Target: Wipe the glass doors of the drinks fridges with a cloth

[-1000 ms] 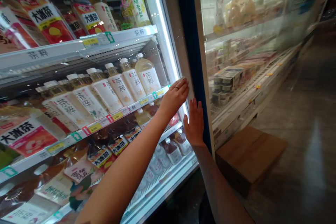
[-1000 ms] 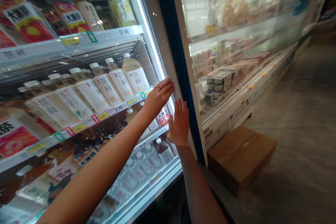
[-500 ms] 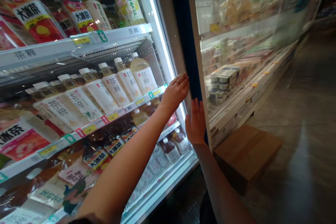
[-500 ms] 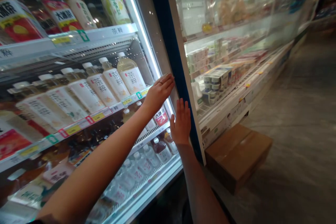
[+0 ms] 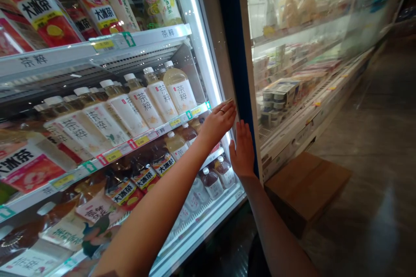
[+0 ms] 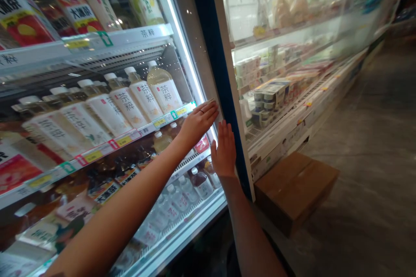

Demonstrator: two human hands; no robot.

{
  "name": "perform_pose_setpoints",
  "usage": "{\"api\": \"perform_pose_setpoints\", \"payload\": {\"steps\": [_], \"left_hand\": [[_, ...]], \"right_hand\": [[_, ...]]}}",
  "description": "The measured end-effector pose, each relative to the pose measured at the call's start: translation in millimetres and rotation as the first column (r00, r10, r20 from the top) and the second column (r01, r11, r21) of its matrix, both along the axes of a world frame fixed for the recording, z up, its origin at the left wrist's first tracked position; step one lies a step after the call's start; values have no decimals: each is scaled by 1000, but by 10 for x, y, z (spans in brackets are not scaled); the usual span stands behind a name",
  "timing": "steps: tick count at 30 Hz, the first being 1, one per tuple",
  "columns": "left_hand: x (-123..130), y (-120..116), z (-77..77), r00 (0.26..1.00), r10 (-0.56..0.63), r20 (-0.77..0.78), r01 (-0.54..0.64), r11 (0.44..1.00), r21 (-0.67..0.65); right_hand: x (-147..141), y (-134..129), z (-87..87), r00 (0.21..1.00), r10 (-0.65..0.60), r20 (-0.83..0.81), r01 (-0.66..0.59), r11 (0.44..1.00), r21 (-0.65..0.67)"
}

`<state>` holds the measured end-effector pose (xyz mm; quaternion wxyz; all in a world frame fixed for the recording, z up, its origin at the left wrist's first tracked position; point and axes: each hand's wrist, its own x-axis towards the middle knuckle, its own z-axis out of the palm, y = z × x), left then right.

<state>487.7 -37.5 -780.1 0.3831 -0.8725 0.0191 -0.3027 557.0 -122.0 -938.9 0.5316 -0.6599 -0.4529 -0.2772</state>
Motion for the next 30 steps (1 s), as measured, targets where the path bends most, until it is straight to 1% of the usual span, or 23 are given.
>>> {"api": "perform_pose_setpoints", "payload": {"steps": [2, 4, 8, 12, 15, 18, 22, 24, 27, 30], "left_hand": [[-57, 3, -8, 1000, -7, -26, 7, 1000, 10], [-76, -1, 13, 1000, 0, -19, 0, 1000, 20], [16, -38, 68, 999, 28, 23, -29, 999, 15], [68, -72, 38, 999, 48, -18, -48, 999, -1], [-22, -63, 8, 998, 31, -55, -30, 999, 24], [-112, -44, 10, 999, 33, -13, -33, 999, 41], [-128, -53, -3, 998, 62, 31, -62, 998, 20], [-157, -65, -30, 998, 61, 0, -61, 998, 15], [-289, -76, -62, 997, 42, -68, -41, 999, 13], [-442, -75, -59, 997, 37, -66, -36, 999, 11]], "right_hand": [[5, -8, -1, 1000, 0, -6, 0, 1000, 15], [11, -17, 2, 1000, -2, -13, 2, 1000, 25], [14, -19, 1, 999, 7, -32, -6, 1000, 31], [34, -8, -23, 998, -11, -68, 14, 998, 56], [63, -13, -36, 995, -31, -91, 40, 995, 90], [70, -27, -34, 996, -15, -83, 22, 996, 87], [25, -30, -27, 997, 17, -80, -13, 999, 52], [-3, -24, -26, 996, 25, -83, -21, 999, 49], [-29, -15, -24, 996, 20, -82, -16, 999, 45], [-39, -10, -20, 997, 8, -71, -5, 999, 41]]}}
